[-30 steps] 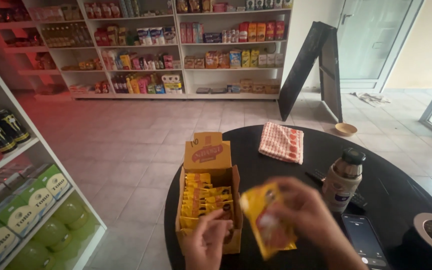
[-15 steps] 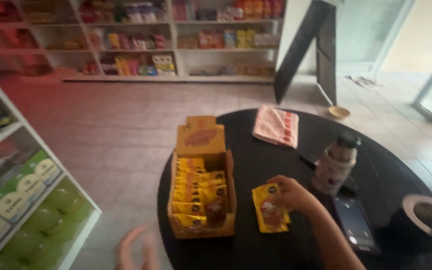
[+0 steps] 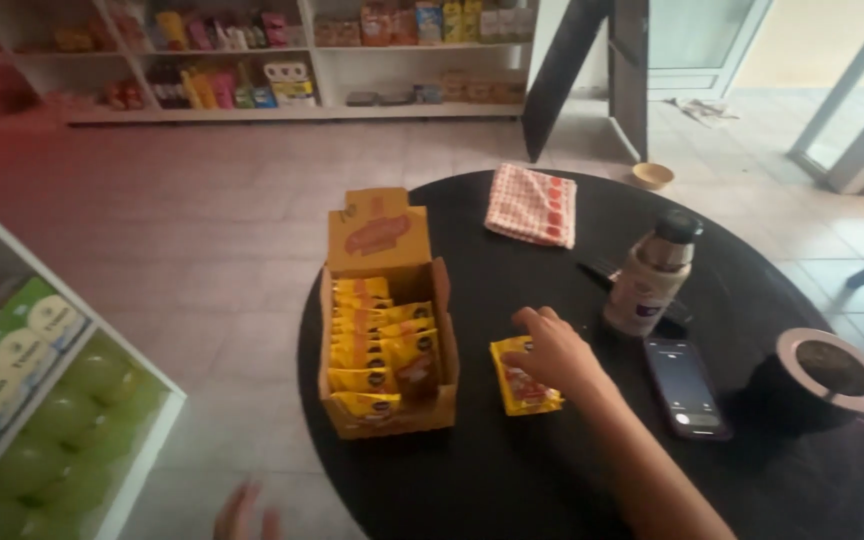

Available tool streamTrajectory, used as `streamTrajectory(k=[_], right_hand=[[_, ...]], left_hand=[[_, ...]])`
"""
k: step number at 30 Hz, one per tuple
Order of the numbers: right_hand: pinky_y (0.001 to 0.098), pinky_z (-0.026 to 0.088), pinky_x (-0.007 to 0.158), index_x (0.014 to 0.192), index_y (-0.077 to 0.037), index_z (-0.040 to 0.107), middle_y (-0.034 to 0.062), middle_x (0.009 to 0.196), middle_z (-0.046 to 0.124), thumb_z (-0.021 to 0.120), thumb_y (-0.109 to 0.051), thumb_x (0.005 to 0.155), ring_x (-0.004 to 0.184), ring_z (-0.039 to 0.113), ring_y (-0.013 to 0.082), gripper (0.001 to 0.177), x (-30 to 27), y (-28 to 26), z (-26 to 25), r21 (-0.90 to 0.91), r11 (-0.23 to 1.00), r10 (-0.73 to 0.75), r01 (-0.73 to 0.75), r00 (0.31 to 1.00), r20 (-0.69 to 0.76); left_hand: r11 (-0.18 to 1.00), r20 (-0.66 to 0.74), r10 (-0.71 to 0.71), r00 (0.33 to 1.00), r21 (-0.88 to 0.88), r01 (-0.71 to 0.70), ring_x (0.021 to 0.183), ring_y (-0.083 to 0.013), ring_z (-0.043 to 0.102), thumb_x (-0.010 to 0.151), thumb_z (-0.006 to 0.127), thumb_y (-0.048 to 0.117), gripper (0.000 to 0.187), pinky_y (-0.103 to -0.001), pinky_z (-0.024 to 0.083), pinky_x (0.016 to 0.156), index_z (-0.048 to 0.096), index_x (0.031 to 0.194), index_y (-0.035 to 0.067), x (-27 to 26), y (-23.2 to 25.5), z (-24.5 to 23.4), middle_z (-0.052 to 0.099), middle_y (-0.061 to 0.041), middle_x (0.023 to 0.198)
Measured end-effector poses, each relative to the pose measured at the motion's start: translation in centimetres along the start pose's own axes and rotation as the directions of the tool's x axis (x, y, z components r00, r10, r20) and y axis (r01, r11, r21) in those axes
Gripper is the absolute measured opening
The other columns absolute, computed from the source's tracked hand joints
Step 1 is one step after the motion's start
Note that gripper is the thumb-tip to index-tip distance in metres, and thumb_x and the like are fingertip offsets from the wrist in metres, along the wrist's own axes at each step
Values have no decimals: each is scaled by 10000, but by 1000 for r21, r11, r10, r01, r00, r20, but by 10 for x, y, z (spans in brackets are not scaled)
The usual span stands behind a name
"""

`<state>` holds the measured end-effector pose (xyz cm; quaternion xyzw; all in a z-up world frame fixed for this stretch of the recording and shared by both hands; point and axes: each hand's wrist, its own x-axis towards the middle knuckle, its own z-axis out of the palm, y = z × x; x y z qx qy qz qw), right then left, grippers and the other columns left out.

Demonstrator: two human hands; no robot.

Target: Organizing small yellow packets by picking them up from a table and placing them into a cardboard display box.

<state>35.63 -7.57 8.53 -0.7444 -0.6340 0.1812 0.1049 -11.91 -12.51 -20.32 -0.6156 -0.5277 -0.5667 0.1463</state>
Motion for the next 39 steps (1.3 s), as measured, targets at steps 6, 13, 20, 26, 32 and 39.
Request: streamTrajectory(k=[6,13,20,26,32,39], right_hand=[[449,514,987,1425,-250,533,33,1395,558,749,-424,873,1249,615,252,618,-48,-40,-41,25,1000,-2,1,999,47],[399,494,1035,1387,-289,586,-10,1388,601,827,-445,790,1217,653,218,662,-36,-12,-24,37,984,-170,172,985,-38],[352,555,969,1344,-267,630,-72,1357,661,755,-463,866,1189,699,141,531,-75,-48,-57,94,975,-208,204,977,37],[299,663,807,1437,-306,519,-41,1363,665,874,-381,758,1137,761,139,770,-64,-46,-36,348,887,-267,304,952,-151],[244,409,551,738,-72,735,-28,648,576,1035,-123,659,650,496,55,314,-63,-24,-54,620,673,-245,404,912,-328],[303,351,527,609,-75,665,1,577,511,1056,-160,708,572,435,106,412,-66,7,-76,484,829,-144,281,943,-300]], left_hand=[[979,137,171,976,-139,-152,1121,-264,672,933,682,52,195,-373,526,1045,727,1123,52,207,265,-28,711,-116,1148],[938,758,48,651,189,-290,1147,-298,651,918,748,158,374,-443,522,982,651,1278,125,237,298,52,698,-107,1208],[986,792,-60,607,142,-88,1125,-264,627,931,774,190,121,-457,444,1029,764,1038,133,267,310,41,743,-38,1067],[942,205,119,971,-331,-46,817,-235,681,972,657,166,102,-358,552,706,669,991,67,285,343,7,674,-68,905],[367,652,-412,636,-520,771,809,-125,691,813,712,492,405,-268,516,724,789,982,132,245,367,68,780,-15,867],[-378,851,-346,395,-512,772,918,-361,753,588,903,-102,765,-467,645,738,614,1289,-2,194,393,118,781,-299,1133]])
